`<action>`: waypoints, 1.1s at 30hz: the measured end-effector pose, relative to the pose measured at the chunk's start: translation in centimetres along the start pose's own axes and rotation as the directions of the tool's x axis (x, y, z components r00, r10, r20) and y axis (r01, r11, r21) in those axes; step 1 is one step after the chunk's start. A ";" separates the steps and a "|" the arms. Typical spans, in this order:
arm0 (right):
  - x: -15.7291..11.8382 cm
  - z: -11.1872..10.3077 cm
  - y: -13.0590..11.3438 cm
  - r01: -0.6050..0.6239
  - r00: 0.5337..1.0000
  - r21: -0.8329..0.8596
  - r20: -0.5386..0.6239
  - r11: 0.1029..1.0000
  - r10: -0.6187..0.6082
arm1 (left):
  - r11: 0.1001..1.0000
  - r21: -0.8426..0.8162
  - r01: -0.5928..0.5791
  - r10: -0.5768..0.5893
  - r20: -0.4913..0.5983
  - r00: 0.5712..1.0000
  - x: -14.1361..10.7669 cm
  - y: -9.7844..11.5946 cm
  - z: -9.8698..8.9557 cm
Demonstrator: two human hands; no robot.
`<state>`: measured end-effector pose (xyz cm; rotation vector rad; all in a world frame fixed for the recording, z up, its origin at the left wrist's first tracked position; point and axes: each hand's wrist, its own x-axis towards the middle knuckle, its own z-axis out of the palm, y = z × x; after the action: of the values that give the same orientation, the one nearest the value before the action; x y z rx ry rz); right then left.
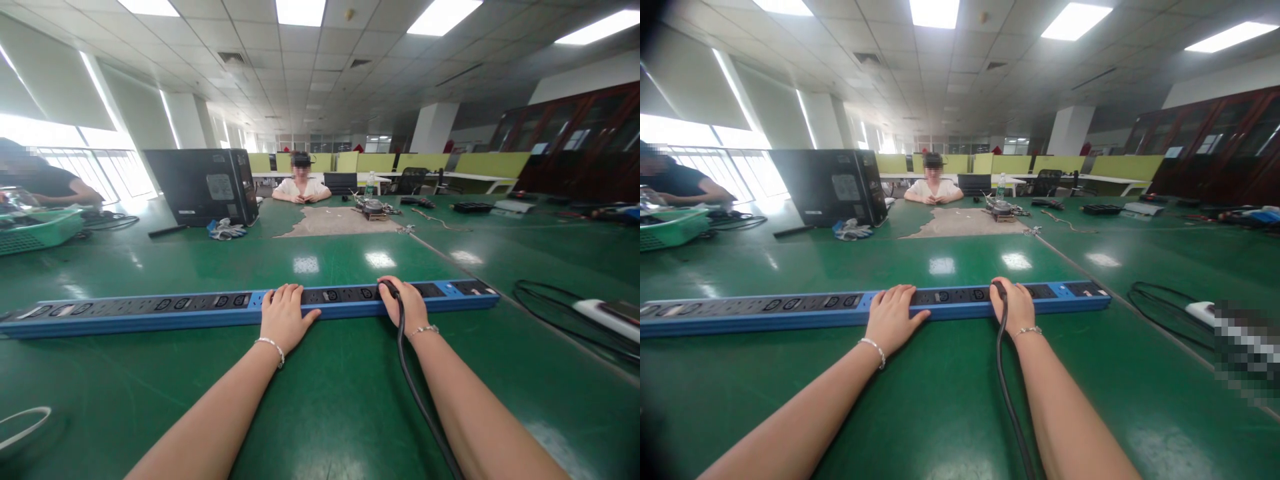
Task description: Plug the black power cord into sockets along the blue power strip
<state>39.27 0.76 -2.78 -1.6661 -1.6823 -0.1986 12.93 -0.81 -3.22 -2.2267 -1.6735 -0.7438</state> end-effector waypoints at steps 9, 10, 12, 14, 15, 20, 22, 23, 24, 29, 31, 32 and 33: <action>-1.3 1.1 0.2 -0.032 0.993 -0.094 -0.112 0.995 0.021 | 1.000 -0.011 0.015 -0.015 0.012 1.000 0.0 0.1 0.0; -1.4 1.0 0.1 -0.038 0.992 -0.106 -0.121 0.994 0.026 | 1.000 -0.012 0.016 -0.016 0.014 1.000 0.0 0.1 0.0; -1.4 0.9 -0.1 -0.053 0.990 -0.118 -0.134 0.992 0.037 | 1.000 -0.012 0.018 -0.017 0.013 1.000 0.0 0.1 0.0; -1.5 0.9 -0.1 -0.058 0.991 -0.119 -0.127 0.991 0.043 | 1.000 -0.009 0.018 -0.018 0.007 1.000 0.0 0.1 0.0; -1.6 0.9 -0.1 -0.056 0.992 -0.119 -0.120 0.991 0.042 | 1.000 -0.007 0.018 -0.018 0.004 1.000 0.0 0.1 -0.1; -1.6 1.5 0.4 -0.050 0.990 -0.121 -0.136 0.991 0.033 | 1.000 -0.007 0.010 -0.010 0.006 1.000 0.0 0.1 -0.1; -1.6 1.7 0.6 -0.059 0.987 -0.108 -0.157 0.992 0.042 | 1.000 -0.005 0.014 -0.014 0.007 1.000 -0.1 0.2 0.0; -1.6 1.8 0.6 -0.059 0.986 -0.094 -0.158 0.994 0.044 | 1.000 -0.004 0.017 -0.017 0.008 1.000 -0.1 0.2 0.0; -1.6 1.9 0.6 -0.053 0.987 -0.074 -0.153 0.996 0.041 | 1.000 -0.003 0.019 -0.019 0.009 1.000 -0.1 0.2 0.0; -1.0 1.6 0.7 -0.035 0.988 0.095 -0.147 0.995 0.049 | 1.000 -0.006 0.018 -0.018 0.008 1.000 0.0 0.2 0.0; -0.4 1.1 1.0 -0.071 0.968 0.201 -0.221 0.977 0.116 | 1.000 -0.006 0.017 -0.017 0.008 1.000 0.0 0.1 0.0; -0.1 0.7 1.3 -0.088 0.950 0.256 -0.270 0.963 0.159 | 1.000 -0.005 0.018 -0.018 0.009 1.000 0.0 0.1 0.0; 0.2 0.3 1.8 -0.098 0.929 0.299 -0.313 0.949 0.195 | 1.000 -0.004 0.018 -0.018 0.009 1.000 0.0 0.1 0.0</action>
<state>40.78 1.32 -3.59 -1.4438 -1.2567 -0.1571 13.03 -0.82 -3.23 -2.2240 -1.6997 -0.7430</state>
